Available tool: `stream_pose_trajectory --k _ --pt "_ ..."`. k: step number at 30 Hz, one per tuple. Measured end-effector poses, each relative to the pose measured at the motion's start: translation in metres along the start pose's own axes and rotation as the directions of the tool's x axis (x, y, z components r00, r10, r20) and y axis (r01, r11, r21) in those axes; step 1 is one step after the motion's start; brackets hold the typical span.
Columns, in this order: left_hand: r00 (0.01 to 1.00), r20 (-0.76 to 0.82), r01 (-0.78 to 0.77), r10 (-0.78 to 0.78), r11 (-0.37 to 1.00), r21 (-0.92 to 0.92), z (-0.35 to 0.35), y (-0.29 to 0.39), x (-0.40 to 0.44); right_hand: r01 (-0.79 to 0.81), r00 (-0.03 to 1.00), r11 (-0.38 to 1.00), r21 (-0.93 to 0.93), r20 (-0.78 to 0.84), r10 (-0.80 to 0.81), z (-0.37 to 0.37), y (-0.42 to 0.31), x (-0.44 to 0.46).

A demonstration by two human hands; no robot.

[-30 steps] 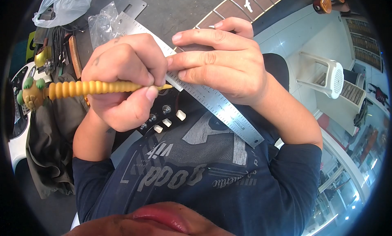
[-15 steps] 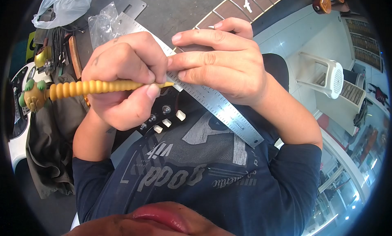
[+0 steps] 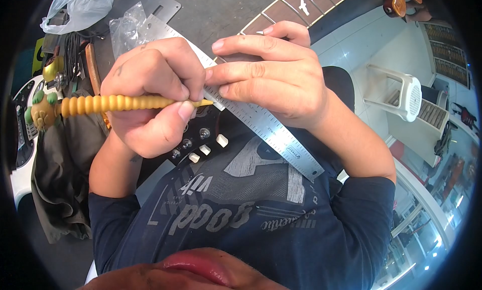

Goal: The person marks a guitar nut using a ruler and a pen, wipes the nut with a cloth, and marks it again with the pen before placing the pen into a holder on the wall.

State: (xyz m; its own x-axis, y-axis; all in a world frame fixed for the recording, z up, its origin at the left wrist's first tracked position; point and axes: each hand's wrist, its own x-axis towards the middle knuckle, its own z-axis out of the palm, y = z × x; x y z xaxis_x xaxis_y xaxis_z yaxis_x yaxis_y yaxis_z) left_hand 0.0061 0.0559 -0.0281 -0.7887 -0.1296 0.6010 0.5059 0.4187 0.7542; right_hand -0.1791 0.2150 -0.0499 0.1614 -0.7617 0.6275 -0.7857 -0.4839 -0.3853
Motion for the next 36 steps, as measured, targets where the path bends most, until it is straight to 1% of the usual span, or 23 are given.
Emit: stream_pose_trajectory --k 5,7,11,14,17,21,26,30,35,36 --pt "0.999 -0.001 -0.034 0.034 0.999 0.006 0.0018 -0.0010 0.0026 -0.003 1.000 1.000 0.006 0.005 0.003 -0.0016 -0.0007 0.0004" --pt "1.000 0.013 -0.022 0.022 1.000 0.006 0.0007 0.0003 0.0016 -0.002 1.000 1.000 0.005 0.006 0.002 -0.0019 -0.0009 0.0005" --pt "1.000 -0.015 -0.003 0.003 1.000 0.007 0.0031 0.0007 0.0017 0.001 1.000 1.000 0.002 0.002 -0.001 -0.0011 -0.0003 -0.0005" --pt "1.000 0.019 -0.015 0.015 1.000 0.000 0.0008 0.0016 0.0020 -0.003 1.000 1.000 0.001 -0.002 0.003 -0.0014 -0.0013 0.0001" --pt "1.000 0.003 -0.009 0.009 1.000 -0.028 0.0019 0.0000 0.0007 -0.007 1.000 1.000 0.004 0.000 0.007 -0.0019 -0.0015 0.0001" --pt "1.000 0.016 -0.024 0.024 1.000 0.003 0.0014 0.0006 0.0014 -0.001 1.000 1.000 -0.002 -0.004 0.001 -0.0019 -0.0015 0.0004" --pt "1.000 -0.003 0.007 -0.007 1.000 -0.005 0.0029 0.0015 0.0019 -0.003 1.000 1.000 0.003 -0.001 0.003 -0.0028 -0.0016 -0.0001" --pt "1.000 0.015 -0.010 0.011 1.000 -0.015 0.0017 0.0011 0.0012 0.005 1.000 1.000 0.004 -0.010 -0.005 -0.0018 -0.0012 -0.0003" --pt "1.000 -0.017 0.008 -0.008 1.000 0.007 0.0048 0.0024 0.0023 0.007 1.000 1.000 0.004 -0.004 -0.007 -0.0031 -0.0008 -0.0012" --pt "1.000 -0.003 0.001 -0.001 1.000 -0.004 0.0042 0.0022 0.0022 0.008 1.000 1.000 0.004 -0.003 -0.008 -0.0032 -0.0006 -0.0013"
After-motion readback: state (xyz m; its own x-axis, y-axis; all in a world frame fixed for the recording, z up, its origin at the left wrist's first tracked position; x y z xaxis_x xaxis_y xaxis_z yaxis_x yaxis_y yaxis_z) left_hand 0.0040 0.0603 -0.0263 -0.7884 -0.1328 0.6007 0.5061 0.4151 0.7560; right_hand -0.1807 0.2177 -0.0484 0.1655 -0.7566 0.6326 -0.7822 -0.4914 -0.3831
